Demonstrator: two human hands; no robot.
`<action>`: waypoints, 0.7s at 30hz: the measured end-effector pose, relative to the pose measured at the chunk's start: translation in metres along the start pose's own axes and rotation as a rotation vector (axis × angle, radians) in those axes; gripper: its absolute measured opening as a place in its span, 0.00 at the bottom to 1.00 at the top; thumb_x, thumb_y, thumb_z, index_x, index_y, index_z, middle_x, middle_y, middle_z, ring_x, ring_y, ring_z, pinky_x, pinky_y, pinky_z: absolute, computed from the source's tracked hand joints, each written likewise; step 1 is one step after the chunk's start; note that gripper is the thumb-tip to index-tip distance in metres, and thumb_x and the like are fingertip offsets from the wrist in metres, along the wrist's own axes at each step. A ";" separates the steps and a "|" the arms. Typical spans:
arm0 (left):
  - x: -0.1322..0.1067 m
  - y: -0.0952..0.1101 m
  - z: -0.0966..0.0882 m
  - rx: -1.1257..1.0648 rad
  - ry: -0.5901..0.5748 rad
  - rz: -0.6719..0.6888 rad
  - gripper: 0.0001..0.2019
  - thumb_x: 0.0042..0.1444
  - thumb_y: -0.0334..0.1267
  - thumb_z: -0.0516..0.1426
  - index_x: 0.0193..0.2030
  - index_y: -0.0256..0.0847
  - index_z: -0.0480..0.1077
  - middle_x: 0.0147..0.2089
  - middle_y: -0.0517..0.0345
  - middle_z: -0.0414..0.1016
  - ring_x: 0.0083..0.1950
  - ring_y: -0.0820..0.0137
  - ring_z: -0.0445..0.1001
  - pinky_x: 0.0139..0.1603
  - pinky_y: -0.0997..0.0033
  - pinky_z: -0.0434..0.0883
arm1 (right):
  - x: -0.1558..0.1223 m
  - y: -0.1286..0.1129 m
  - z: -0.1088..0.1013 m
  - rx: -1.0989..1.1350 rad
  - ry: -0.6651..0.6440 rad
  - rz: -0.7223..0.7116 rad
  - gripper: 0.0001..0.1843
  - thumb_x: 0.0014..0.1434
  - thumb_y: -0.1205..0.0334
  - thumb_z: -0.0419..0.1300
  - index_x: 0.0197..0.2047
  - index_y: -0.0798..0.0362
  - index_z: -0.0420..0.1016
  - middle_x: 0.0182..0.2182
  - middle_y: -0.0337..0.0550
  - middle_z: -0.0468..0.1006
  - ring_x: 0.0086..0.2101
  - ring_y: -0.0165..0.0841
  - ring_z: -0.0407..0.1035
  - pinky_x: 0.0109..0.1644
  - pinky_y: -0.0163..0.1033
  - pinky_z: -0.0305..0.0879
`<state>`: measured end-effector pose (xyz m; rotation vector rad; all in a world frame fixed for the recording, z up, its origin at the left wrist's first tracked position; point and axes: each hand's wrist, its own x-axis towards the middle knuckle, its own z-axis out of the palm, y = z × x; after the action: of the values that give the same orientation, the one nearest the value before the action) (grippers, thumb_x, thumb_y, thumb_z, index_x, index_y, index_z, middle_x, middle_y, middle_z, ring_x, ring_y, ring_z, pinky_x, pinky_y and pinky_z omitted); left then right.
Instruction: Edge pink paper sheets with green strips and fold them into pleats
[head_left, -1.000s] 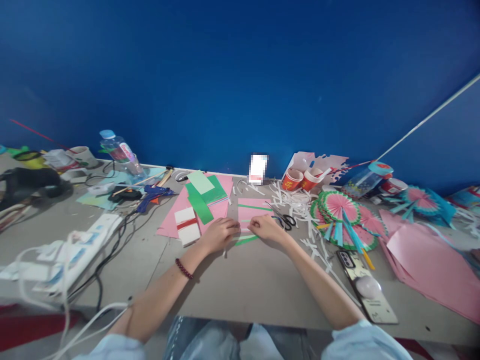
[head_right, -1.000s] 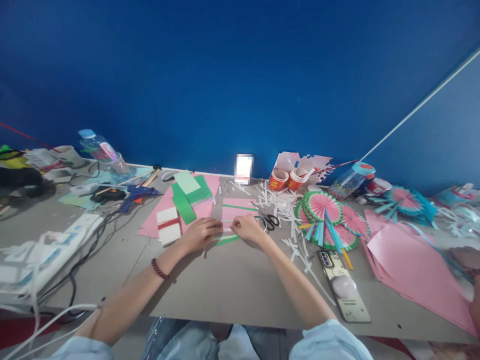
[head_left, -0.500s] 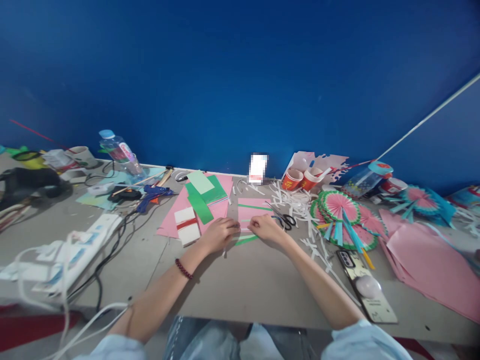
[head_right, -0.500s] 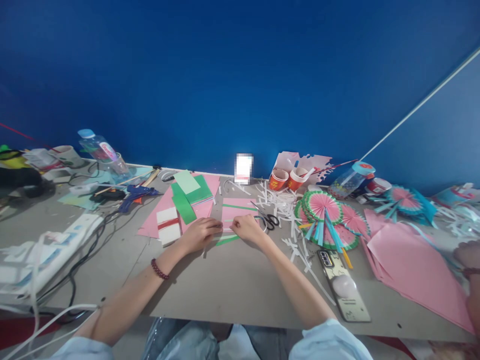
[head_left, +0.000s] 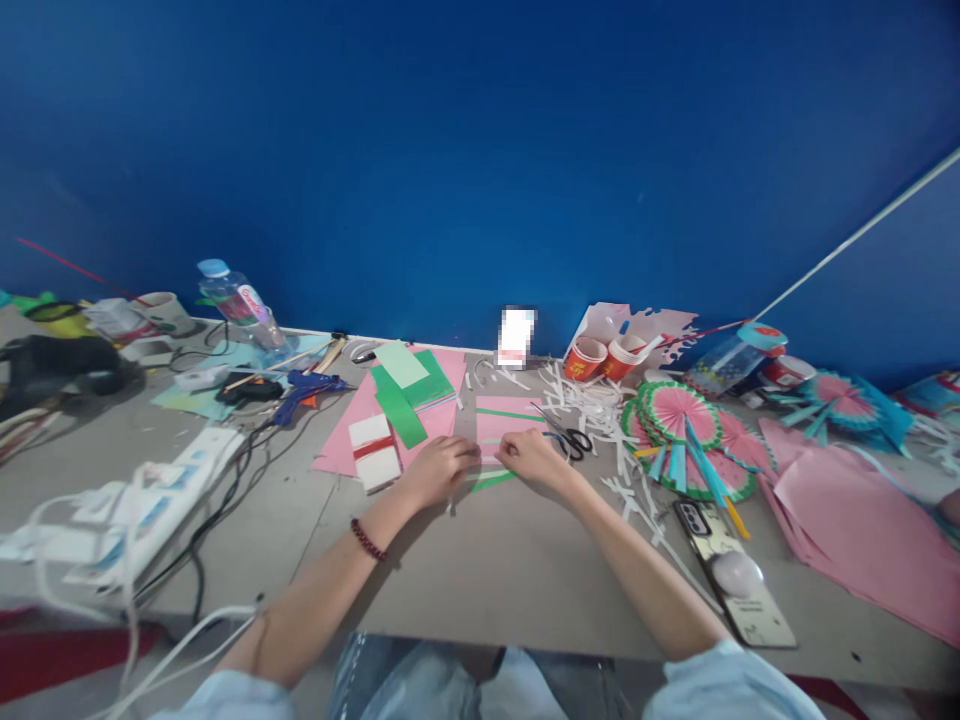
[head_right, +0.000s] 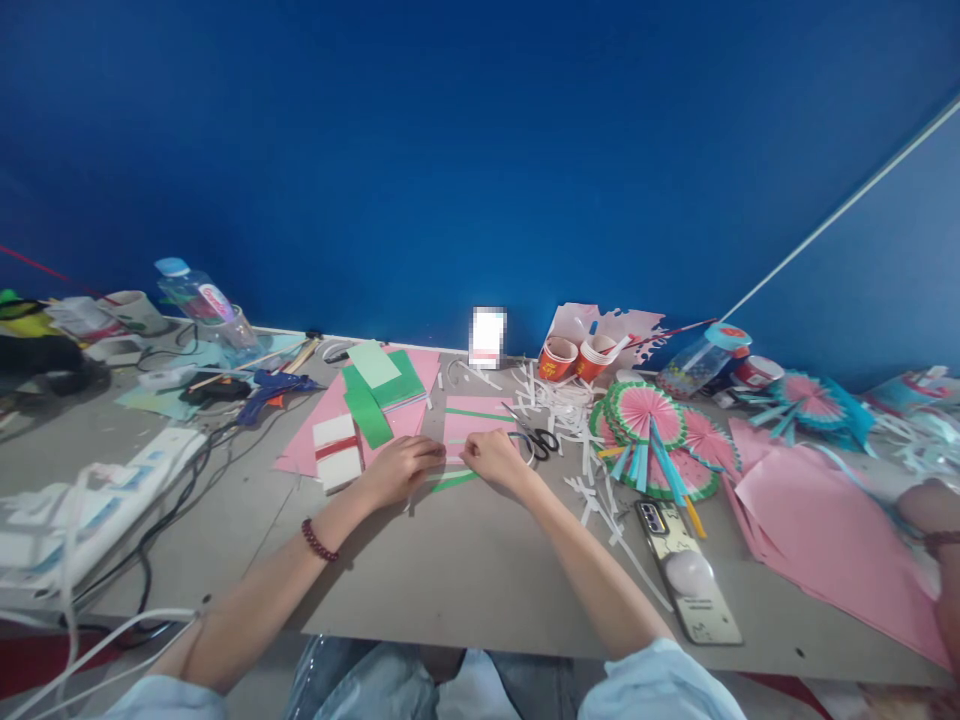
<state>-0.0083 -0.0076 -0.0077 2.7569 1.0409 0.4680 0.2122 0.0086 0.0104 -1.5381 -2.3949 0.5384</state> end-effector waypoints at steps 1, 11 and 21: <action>0.000 0.000 0.000 0.002 0.001 0.003 0.19 0.54 0.23 0.52 0.49 0.43 0.72 0.54 0.56 0.73 0.55 0.65 0.69 0.53 0.63 0.65 | 0.000 -0.001 -0.001 -0.002 -0.001 0.003 0.09 0.56 0.63 0.58 0.30 0.54 0.78 0.24 0.41 0.77 0.27 0.30 0.68 0.33 0.32 0.53; 0.001 0.003 -0.001 0.026 0.008 0.012 0.17 0.54 0.24 0.53 0.48 0.43 0.72 0.53 0.55 0.74 0.54 0.64 0.69 0.52 0.63 0.65 | -0.001 -0.004 -0.002 -0.011 -0.015 0.047 0.09 0.56 0.62 0.57 0.29 0.53 0.78 0.24 0.40 0.77 0.27 0.30 0.68 0.33 0.32 0.53; 0.002 0.004 0.000 0.040 0.009 0.009 0.17 0.54 0.23 0.53 0.48 0.42 0.71 0.51 0.55 0.74 0.53 0.65 0.69 0.51 0.63 0.65 | -0.001 -0.004 -0.001 -0.011 -0.042 0.140 0.09 0.54 0.60 0.57 0.30 0.52 0.78 0.25 0.41 0.78 0.30 0.32 0.69 0.32 0.32 0.54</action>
<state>-0.0046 -0.0096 -0.0064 2.7976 1.0516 0.4669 0.2092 0.0065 0.0131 -1.7253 -2.3355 0.5923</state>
